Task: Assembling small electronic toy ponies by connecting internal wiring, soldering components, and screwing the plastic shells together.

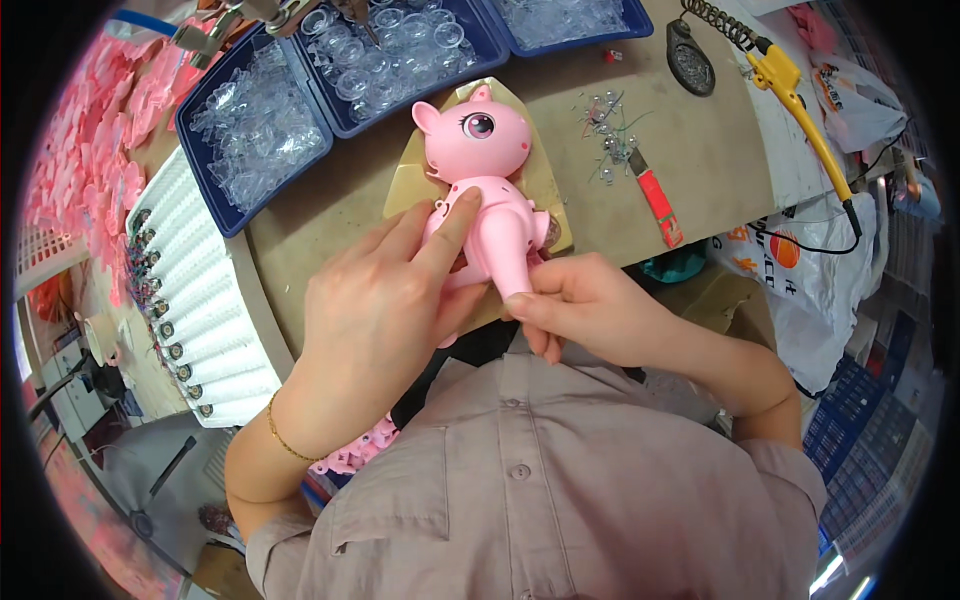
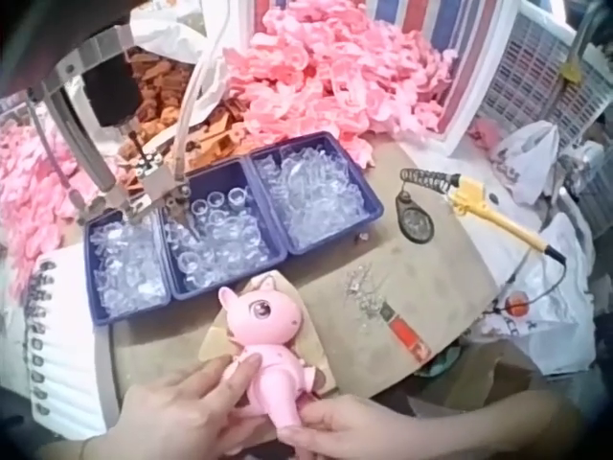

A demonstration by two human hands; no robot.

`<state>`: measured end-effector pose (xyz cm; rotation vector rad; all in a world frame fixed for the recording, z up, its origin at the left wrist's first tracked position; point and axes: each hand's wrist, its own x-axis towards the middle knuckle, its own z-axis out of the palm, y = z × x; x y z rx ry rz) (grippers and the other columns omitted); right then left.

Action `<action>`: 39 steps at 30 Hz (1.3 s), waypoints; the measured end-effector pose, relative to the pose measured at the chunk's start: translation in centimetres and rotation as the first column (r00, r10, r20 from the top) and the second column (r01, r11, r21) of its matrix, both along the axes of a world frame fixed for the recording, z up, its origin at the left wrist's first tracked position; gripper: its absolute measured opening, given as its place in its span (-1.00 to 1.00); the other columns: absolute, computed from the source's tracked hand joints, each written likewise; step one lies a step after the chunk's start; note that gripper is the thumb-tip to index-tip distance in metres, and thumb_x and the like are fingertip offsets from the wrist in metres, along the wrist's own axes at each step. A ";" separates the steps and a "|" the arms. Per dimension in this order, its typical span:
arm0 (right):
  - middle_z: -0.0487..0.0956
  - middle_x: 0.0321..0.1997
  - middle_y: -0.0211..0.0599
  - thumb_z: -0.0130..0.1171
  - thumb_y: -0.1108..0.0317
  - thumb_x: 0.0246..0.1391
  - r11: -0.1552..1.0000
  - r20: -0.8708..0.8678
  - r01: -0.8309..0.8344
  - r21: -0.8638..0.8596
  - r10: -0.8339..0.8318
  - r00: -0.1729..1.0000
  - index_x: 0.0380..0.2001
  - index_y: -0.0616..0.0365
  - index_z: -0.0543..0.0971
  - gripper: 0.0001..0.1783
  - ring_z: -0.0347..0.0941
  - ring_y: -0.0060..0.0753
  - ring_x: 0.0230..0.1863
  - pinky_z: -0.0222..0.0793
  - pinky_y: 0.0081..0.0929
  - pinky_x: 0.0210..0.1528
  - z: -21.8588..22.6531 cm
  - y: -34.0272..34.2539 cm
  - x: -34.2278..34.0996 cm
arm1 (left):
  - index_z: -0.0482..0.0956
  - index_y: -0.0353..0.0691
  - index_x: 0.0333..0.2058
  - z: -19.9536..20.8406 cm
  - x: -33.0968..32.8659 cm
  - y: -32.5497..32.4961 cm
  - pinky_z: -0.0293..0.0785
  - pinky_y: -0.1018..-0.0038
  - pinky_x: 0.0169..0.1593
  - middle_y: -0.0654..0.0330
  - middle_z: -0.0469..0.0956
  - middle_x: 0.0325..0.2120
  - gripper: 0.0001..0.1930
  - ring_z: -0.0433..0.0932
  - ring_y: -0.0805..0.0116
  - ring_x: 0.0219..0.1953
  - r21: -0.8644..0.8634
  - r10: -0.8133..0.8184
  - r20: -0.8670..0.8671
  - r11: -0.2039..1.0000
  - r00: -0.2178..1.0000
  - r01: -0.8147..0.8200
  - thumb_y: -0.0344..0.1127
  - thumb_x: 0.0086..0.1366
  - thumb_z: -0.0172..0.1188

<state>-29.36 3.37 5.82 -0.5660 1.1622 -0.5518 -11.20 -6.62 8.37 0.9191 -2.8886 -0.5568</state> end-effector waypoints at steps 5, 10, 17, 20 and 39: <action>0.58 -0.56 -0.33 0.05 0.29 0.21 0.935 -0.211 -0.353 0.029 0.351 0.912 -0.39 0.28 0.59 -0.73 0.49 -0.60 -0.57 0.39 -0.66 -0.49 3.4 -2.2 -2.8 | 0.46 -0.09 0.08 -0.1 0.4 0.1 0.51 0.39 -0.25 0.17 0.55 -0.16 -0.37 0.57 0.23 -0.27 -0.042 0.061 -0.021 0.997 0.998 -0.062 -0.15 -0.03 0.35; 0.50 -0.54 -0.40 0.12 0.30 0.14 0.736 -0.676 -0.271 -0.620 -0.327 0.660 -0.30 0.29 0.59 -0.76 0.39 -0.62 -0.54 0.29 -0.64 -0.46 2.2 -8.9 -1.2 | 0.51 -0.28 -0.08 -1.6 0.5 0.9 0.46 0.39 -0.36 0.11 0.49 -0.43 -0.50 0.51 0.24 -0.41 -0.072 0.053 -0.212 0.995 0.976 -0.069 -0.13 0.02 0.29; 0.46 -0.48 -0.45 0.20 0.36 0.05 0.682 -0.700 -0.404 -0.609 -0.224 0.678 -0.35 0.30 0.59 -0.80 0.33 -0.66 -0.43 0.24 -0.66 -0.37 -1.1 -13.0 -0.4 | 0.48 -0.35 -0.12 -2.4 0.8 1.0 0.38 0.48 -0.43 0.21 0.48 -0.54 -0.51 0.49 0.33 -0.43 -0.088 0.071 -0.216 0.992 0.974 -0.092 -0.27 -0.09 0.24; 0.49 -0.46 -0.44 0.19 0.35 0.06 0.695 -0.727 -0.429 -0.577 -0.198 0.657 -0.34 0.32 0.58 -0.79 0.34 -0.67 -0.42 0.25 -0.66 -0.36 -1.3 -13.5 0.1 | 0.49 -0.36 -0.18 -3.2 1.2 1.0 0.37 0.47 -0.45 0.22 0.44 -0.57 -0.54 0.46 0.34 -0.46 -0.089 0.052 -0.207 0.993 0.977 -0.072 -0.28 -0.12 0.23; 0.28 -0.69 -0.57 -0.08 0.20 0.26 0.518 0.369 0.555 -0.651 -0.424 0.827 -0.62 0.11 0.40 -0.63 0.04 -0.82 -0.67 -0.10 -0.71 -0.61 2.1 -14.3 -2.5 | 0.45 -0.20 0.04 -1.4 0.5 0.6 0.49 0.42 -0.34 0.11 0.44 -0.33 -0.44 0.52 0.24 -0.32 -0.049 0.014 -0.116 0.999 0.993 -0.020 -0.07 0.08 0.27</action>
